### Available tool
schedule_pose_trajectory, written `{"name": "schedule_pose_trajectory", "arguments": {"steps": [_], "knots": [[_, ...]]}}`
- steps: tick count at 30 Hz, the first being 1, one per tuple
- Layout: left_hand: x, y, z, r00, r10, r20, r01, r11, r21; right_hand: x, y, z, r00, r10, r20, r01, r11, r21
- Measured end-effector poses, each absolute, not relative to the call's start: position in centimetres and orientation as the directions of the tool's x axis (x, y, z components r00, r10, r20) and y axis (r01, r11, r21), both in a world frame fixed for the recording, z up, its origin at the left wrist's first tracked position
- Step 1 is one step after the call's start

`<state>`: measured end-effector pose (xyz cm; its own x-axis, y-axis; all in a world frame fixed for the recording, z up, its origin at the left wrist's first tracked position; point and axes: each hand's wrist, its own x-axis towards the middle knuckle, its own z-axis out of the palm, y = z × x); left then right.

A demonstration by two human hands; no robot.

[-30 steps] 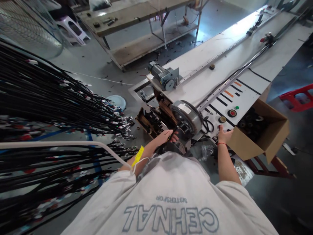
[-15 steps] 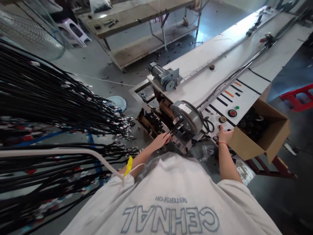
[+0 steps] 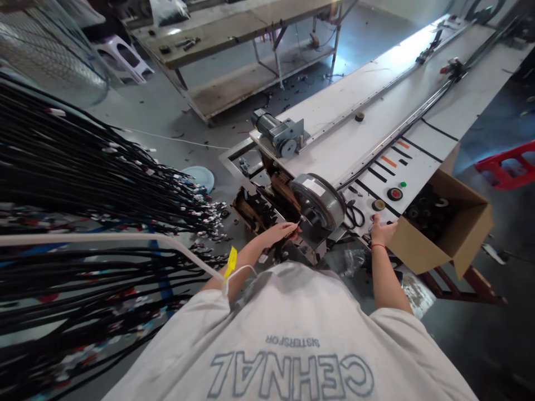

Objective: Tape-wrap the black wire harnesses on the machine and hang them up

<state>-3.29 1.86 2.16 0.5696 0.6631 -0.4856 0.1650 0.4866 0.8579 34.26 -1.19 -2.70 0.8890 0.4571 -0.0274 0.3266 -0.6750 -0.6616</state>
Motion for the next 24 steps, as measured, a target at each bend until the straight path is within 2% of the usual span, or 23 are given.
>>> {"name": "schedule_pose_trajectory", "arguments": {"steps": [3,8,13,18,24], "knots": [[-3.3,2.7,1.9,0.526,0.656,-0.542,0.165,0.546,0.821,34.3,-1.2,-2.7,0.893,0.449,-0.041,0.314,-0.684,-0.658],[-3.2,3.1,2.0,0.467,0.739,-0.485,0.177,0.460,0.870,34.5,-1.2,-2.8,0.890,0.452,-0.053,0.314,-0.696,-0.646],[-2.6,2.1,2.0,0.345,0.814,-0.468,0.053,0.481,0.875,34.5,-1.2,-3.1,0.894,0.446,-0.047,0.309,-0.688,-0.657],[-2.0,1.6,1.9,0.382,0.732,-0.564,-0.131,0.647,0.751,34.6,-1.3,-2.8,0.884,0.464,-0.046,0.317,-0.671,-0.670],[-2.7,0.6,1.5,0.465,0.679,-0.569,-0.088,0.674,0.733,34.2,-1.4,-2.2,0.878,0.476,-0.037,0.332,-0.664,-0.670]]}}
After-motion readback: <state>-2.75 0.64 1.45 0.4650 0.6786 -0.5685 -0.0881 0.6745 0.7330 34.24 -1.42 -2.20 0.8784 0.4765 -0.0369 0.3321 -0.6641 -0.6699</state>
